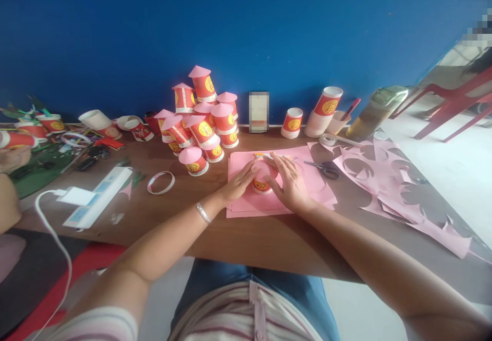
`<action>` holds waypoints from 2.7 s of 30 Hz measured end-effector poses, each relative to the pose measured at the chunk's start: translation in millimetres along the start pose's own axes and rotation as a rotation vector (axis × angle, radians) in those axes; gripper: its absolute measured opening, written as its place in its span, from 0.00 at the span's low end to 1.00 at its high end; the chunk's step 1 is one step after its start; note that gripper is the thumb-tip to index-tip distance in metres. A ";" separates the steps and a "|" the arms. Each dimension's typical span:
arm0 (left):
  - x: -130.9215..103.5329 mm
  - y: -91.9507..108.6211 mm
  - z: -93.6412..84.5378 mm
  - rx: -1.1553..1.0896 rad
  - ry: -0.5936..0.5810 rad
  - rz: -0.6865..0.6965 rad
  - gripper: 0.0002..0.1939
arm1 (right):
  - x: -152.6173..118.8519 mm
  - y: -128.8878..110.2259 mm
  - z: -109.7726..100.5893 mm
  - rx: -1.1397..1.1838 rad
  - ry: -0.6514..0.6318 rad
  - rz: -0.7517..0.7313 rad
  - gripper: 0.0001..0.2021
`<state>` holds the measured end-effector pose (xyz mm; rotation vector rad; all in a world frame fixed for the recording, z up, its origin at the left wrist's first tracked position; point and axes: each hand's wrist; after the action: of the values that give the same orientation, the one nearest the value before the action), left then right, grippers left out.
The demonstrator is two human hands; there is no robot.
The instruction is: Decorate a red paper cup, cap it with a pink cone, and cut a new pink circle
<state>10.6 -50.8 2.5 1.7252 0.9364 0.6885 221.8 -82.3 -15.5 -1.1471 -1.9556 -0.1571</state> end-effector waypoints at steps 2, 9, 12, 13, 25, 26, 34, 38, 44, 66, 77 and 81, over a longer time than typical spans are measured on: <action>-0.3 -1.6 -0.9 -0.004 -0.006 0.007 0.35 | 0.5 -0.4 -0.7 0.008 -0.007 0.002 0.32; 1.0 -6.5 -2.7 -0.129 -0.034 0.076 0.35 | 1.5 -1.2 -2.4 0.037 -0.014 0.008 0.32; 0.3 -3.6 -2.9 -0.128 -0.037 0.052 0.37 | 1.9 -1.7 -2.7 0.050 -0.015 0.016 0.31; 0.0 -2.7 -3.2 -0.115 -0.036 0.036 0.38 | 2.0 -1.8 -2.8 0.050 -0.018 0.020 0.31; -2.4 0.9 -3.5 -0.144 -0.049 0.023 0.38 | 1.6 -1.1 -1.0 0.032 -0.017 0.016 0.32; -2.6 1.4 -3.4 -0.155 -0.051 0.028 0.37 | 1.6 -1.1 -1.1 0.029 -0.024 0.022 0.32; -4.5 -1.0 -8.2 -0.225 -0.054 0.029 0.37 | 1.6 -1.9 -3.4 0.039 -0.054 0.037 0.32; -1.1 -1.6 -5.3 -0.229 -0.024 0.037 0.35 | 1.7 -2.1 -3.3 0.041 -0.074 0.064 0.32; -1.3 4.2 -1.7 -0.209 -0.004 0.041 0.34 | 1.5 -1.7 -3.0 0.042 -0.076 0.073 0.31; 3.3 13.2 11.3 0.145 0.002 0.142 0.24 | 14.7 -9.9 -6.6 0.174 -0.157 0.168 0.36; -0.7 28.4 10.5 0.063 -0.050 0.152 0.23 | 15.2 0.1 -12.2 0.381 -0.140 0.174 0.36; 1.0 23.4 8.6 0.083 -0.077 0.172 0.22 | 12.8 6.0 -3.7 0.354 -0.152 0.157 0.38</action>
<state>24.3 -58.6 21.9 1.9088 0.7791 0.6969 225.7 -72.2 -5.8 -1.0926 -1.9157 0.3556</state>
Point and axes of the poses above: each hand's wrist, its own x-axis towards the middle knuckle, its own z-axis out of the palm, y = z × x, and after that the axes turned 2 degrees about z, right-handed
